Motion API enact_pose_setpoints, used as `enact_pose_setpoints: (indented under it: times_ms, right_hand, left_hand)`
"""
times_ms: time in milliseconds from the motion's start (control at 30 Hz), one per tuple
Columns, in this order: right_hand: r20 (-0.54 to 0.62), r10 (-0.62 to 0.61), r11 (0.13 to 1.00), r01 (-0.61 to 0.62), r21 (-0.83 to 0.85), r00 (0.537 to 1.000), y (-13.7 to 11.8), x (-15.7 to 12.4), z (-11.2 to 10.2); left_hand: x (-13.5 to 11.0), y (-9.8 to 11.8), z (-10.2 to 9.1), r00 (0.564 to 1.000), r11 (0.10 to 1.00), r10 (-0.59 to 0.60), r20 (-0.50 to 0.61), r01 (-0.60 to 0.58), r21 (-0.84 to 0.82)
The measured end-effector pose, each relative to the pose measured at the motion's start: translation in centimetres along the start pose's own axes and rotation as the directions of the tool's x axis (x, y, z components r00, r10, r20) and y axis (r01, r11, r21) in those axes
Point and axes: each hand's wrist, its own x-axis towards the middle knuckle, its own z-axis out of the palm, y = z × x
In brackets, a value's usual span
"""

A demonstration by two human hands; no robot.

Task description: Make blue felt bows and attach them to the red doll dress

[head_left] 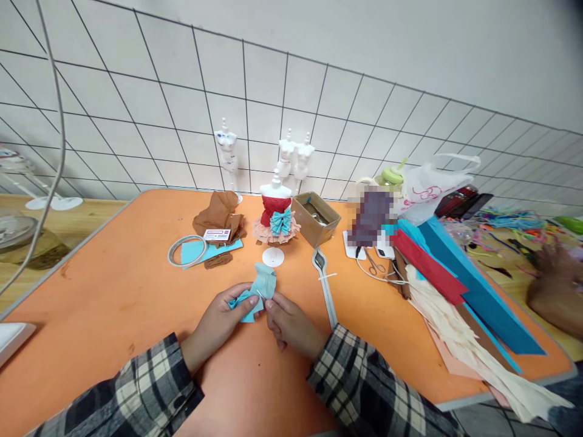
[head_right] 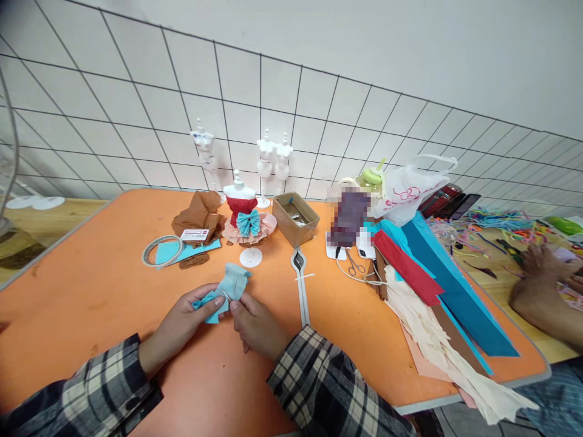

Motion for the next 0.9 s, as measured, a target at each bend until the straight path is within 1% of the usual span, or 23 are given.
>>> enact_pose_setpoints:
  times_ms: [167, 300, 467, 633, 900]
  right_hand:
    - [-0.044, -0.013, 1.0, 0.013, -0.009, 0.999, 0.4, 0.1, -0.1]
    - [-0.024, -0.016, 0.999, 0.018, 0.049, 1.0, 0.1, 0.1, -0.1]
    - [-0.017, 0.03, 0.992, -0.028, 0.125, 0.999, -0.3, 0.1, -0.1]
    - [-0.036, 0.059, 0.987, -0.053, 0.151, 0.998, -0.7, 0.1, 0.0]
    - [-0.036, 0.045, 0.989, -0.039, 0.145, 0.998, -0.6, 0.0, 0.0]
  left_hand:
    - [0.0, -0.3, -0.1, 1.0, 1.0, 0.002, 0.001, -0.002, -0.019]
    - [-0.1, -0.4, -0.2, 1.0, 1.0, 0.003, -0.011, -0.003, -0.004]
    - [0.1, -0.1, -0.1, 1.0, 1.0, 0.001, -0.015, -0.001, 0.009]
    - [0.0, 0.1, 0.0, 1.0, 1.0, -0.017, -0.005, 0.017, 0.004]
    - [-0.1, 0.5, 0.0, 1.0, 0.998, -0.019, 0.017, 0.02, -0.052]
